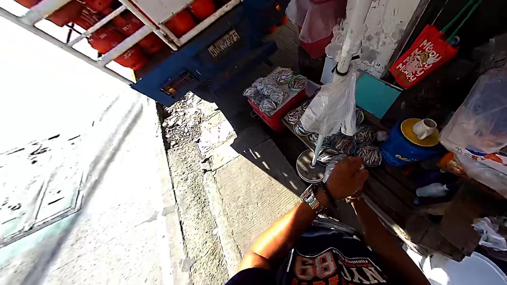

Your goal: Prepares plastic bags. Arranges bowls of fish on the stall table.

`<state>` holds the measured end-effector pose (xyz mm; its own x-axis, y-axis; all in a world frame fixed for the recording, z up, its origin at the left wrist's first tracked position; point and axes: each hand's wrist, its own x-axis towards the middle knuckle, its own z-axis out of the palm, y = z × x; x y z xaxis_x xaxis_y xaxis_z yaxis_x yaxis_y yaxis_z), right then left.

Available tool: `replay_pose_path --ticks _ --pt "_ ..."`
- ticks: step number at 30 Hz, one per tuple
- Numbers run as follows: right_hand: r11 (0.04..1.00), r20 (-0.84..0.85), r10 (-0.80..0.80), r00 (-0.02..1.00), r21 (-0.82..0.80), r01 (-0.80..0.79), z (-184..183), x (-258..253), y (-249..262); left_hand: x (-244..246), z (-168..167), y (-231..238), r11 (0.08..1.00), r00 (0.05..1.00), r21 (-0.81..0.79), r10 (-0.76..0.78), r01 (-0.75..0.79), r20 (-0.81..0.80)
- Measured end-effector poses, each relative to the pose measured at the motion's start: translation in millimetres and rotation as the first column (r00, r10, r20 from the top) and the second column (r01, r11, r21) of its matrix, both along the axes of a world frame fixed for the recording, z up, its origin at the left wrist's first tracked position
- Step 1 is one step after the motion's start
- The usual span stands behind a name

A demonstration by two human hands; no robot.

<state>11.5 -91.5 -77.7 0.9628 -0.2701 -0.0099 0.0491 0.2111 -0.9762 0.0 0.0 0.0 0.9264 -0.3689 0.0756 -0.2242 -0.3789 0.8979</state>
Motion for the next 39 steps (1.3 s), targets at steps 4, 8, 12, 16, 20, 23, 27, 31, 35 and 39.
replay_pose_path --ticks 4,8,12,16,20,23,27,31,35,39 --pt "0.953 0.441 0.061 0.895 -0.291 0.079 -25 22 -53 18 11 10 0.966 0.939 -0.019 0.254 -0.257 0.233" --pt "0.946 0.473 0.194 0.859 -0.321 -0.037 18 18 -102 73 3 55 0.748 0.664 -0.048 0.615 -0.662 0.425" --pt "0.9 0.494 0.256 0.831 -0.437 -0.017 52 14 -133 109 -18 83 0.75 0.74 0.135 0.577 -0.648 0.346" --pt "0.958 0.503 0.233 0.832 -0.268 -0.106 63 22 -153 82 -27 67 0.801 0.752 0.082 0.515 -0.593 0.411" --pt "0.974 0.354 0.219 0.909 -0.125 -0.187 61 25 -148 40 -32 58 0.84 0.771 -0.145 0.539 -0.523 0.34" --pt "0.97 0.252 0.241 0.937 -0.101 -0.223 63 29 -136 12 -48 73 0.857 0.799 -0.288 0.507 -0.427 0.323" --pt "0.912 0.205 0.409 0.889 -0.12 -0.391 66 38 -116 -39 -40 99 0.845 0.822 -0.331 0.509 -0.42 0.256" --pt "0.754 0.19 0.657 0.73 -0.18 -0.632 73 49 -80 -89 -27 110 0.71 0.794 -0.489 0.606 -0.507 0.056" --pt "0.476 0.058 0.878 0.476 -0.214 -0.853 78 58 -31 -128 -22 105 0.514 0.722 -0.645 0.686 -0.565 -0.086" --pt "0.189 -0.06 0.978 0.201 -0.167 -0.968 72 54 20 -156 -19 92 0.372 0.707 -0.743 0.682 -0.557 -0.188"
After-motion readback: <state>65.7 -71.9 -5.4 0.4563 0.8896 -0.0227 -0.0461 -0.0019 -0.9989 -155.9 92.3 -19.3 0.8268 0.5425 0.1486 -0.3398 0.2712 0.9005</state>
